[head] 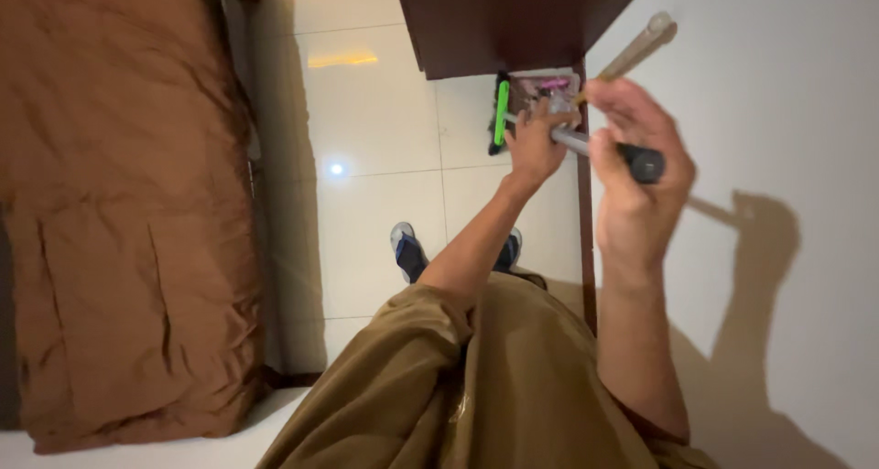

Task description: The person sweeps the tiled floor using a broom, pushing debris along the floor next to a bed and furniture.

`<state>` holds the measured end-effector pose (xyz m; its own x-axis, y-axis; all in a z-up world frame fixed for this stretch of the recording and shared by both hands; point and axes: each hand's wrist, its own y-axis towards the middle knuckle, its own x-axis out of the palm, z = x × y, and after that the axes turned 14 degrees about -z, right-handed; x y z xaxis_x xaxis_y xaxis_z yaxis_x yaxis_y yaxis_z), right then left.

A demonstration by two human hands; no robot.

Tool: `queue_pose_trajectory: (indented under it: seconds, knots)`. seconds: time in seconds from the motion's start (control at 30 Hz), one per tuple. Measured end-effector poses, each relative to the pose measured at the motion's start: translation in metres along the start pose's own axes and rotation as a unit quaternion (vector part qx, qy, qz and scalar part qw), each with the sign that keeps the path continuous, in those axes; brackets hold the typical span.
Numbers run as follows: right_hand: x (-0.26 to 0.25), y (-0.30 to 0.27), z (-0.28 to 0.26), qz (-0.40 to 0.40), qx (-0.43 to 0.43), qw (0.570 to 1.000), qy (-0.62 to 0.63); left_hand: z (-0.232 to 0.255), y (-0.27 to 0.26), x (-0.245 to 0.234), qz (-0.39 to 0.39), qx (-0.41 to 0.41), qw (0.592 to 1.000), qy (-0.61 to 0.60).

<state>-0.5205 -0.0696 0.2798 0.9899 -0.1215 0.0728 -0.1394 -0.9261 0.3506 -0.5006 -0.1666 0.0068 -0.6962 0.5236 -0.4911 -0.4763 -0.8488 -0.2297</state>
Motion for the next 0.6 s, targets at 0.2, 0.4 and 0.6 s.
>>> queue_pose_trajectory:
  seconds: [0.2,0.4,0.6]
  knots:
    - [-0.030,0.010,-0.007,0.000,0.009,0.994,0.113,0.008,-0.014,-0.023,-0.008,-0.068,0.997,0.047]
    - [-0.029,0.016,0.011,0.004,0.086,0.981,0.174,-0.016,-0.040,-0.050,0.067,-0.158,0.985,0.036]
    - [-0.027,0.013,0.033,-0.041,0.110,0.976,0.185,-0.046,-0.052,-0.048,0.083,-0.227,0.970,0.028]
